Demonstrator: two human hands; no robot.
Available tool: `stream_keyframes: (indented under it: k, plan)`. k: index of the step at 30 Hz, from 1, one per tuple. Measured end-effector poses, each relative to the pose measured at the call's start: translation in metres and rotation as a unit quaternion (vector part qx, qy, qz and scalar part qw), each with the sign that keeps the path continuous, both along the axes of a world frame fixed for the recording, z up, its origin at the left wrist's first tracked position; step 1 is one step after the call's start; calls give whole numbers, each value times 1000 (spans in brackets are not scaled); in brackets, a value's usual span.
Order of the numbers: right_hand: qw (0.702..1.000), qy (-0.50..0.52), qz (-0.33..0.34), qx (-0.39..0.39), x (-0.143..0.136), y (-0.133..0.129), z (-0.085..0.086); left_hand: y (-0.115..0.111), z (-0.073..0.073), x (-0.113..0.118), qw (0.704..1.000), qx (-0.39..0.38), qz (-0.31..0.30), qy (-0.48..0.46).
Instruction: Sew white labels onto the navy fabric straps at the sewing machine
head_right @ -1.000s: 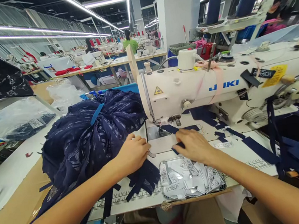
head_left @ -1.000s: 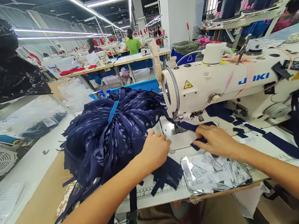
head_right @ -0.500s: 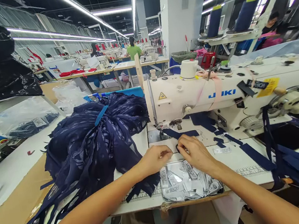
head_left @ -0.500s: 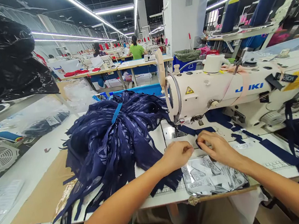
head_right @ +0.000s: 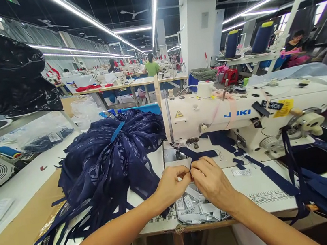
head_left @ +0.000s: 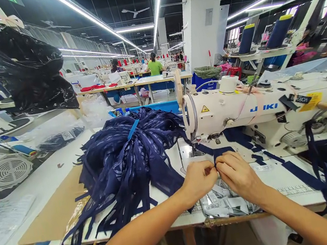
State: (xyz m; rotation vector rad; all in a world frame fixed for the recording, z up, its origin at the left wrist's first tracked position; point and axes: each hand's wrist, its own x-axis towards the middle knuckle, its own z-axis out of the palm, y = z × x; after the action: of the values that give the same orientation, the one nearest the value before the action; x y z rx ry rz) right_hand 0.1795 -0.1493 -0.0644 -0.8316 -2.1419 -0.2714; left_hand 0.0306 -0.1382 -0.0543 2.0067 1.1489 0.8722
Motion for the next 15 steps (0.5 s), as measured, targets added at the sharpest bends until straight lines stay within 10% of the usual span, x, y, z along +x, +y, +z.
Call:
stream_keyframes:
  k: [11, 15]
  plan:
    - [882, 345, 60, -316, -12, -1, 5, -15, 16, 4, 984, -56, 24, -166]
    - [909, 294, 44, -294, -12, -3, 4, -14, 13, 0, 982, -73, 38, -172]
